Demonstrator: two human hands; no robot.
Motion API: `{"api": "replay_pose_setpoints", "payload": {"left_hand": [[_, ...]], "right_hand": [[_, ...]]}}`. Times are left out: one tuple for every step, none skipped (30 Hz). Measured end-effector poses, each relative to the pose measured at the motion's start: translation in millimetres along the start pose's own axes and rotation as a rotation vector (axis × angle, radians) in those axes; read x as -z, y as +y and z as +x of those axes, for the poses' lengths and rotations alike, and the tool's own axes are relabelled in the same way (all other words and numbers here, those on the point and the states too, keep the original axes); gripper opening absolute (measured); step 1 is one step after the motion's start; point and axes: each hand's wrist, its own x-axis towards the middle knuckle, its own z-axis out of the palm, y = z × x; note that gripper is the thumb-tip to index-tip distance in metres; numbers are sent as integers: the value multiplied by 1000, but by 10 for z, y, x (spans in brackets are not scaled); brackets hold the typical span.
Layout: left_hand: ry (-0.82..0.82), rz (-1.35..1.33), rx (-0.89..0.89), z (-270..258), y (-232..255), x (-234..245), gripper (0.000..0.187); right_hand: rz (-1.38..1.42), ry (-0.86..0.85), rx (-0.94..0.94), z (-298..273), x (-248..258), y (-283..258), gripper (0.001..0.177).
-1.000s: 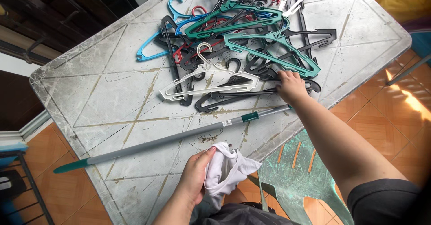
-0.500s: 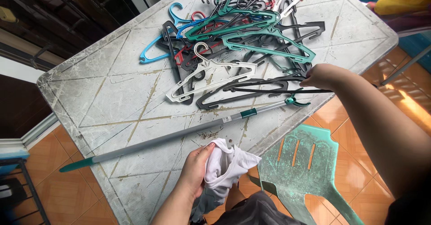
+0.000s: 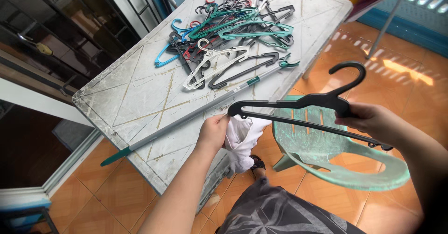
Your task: The person takes various items of clothing from a laundry basket and hangs them on plastic hangers, then places the hangers on a metal rack on a balcony.
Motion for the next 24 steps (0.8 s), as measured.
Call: {"api": "replay_pose_setpoints", "payload": {"left_hand": [[3,63,-56,-35,50,-12,35],[5,124,-114,-83,122,-39,35],[-21,187,-135,-190,188,-99,36],[-48,249,-158,-308,285,-156,39],[-68,307,-211,-355,478,-238,41],[-94,384,-274,-471,666,-348,36],[-122,459,-327,-668,822,-492,33],[-150,532,-383,-867,981,-637,30],[-208,551,-417,-1069,1116,-752,30],[-268,570,-451,-1236,1256,-878,31],[-316,589,-499,-1347,1422,-1024,31],[-336,636,-627,-1465,1566,-1188,31],[-360,683,-744,-1613,1667,-1340,31],[-385,726,-862,-1752,1765,-1481,30],[-370,768,-976,-1859,1890,-1615,27],[-354,808,-1091,-1971,2016,-1745,24],[-334,844,-1205,-2097,2143,-1881,21],[-319,884,-1257,-2211,2287,-2022,20],[-298,919,-1308,-2311,2441,-2171,19],[-197,861,-1533,-2433,2570,-2325,17],[-85,782,-1750,-2575,2681,-2508,15],[-98,667,-1896,-2687,2807,-2690,14],[-109,548,-2037,-2751,2957,-2859,12],[-122,424,-2175,-2797,3104,-3037,12]], "right_hand": [[42,38,13,-246,-72,106,28],[68,49,-55,-459,-126,168,28],[95,54,-138,-735,-167,224,28],[122,59,-220,-1019,-207,248,28],[49,95,-299,-1222,-255,213,27],[-22,131,-381,-1431,-390,171,26],[-92,160,-474,-1655,-506,144,25],[-62,212,-415,-1757,-588,110,28],[-31,255,-362,-1825,-723,82,30],[-2,282,-346,-1920,-832,72,29],[49,319,-339,-1989,-881,73,28],[95,352,-341,-2072,-912,87,27],[163,376,-351,-2182,-948,115,26],[224,410,-339,-2287,-946,160,25],[277,455,-295,-2354,-879,216,24],[339,526,-179,-2448,-823,284,23],[407,610,-6,-2548,-749,359,22],[460,644,41,-2673,-656,432,22],[506,675,92,-2788,-518,486,22],[551,706,144,-2913,-369,518,22],[498,722,82,-3072,-186,546,22],[444,738,19,-3229,0,550,21],[390,752,-43,-3374,192,527,21],[376,776,-91,-3543,366,506,19]]}}
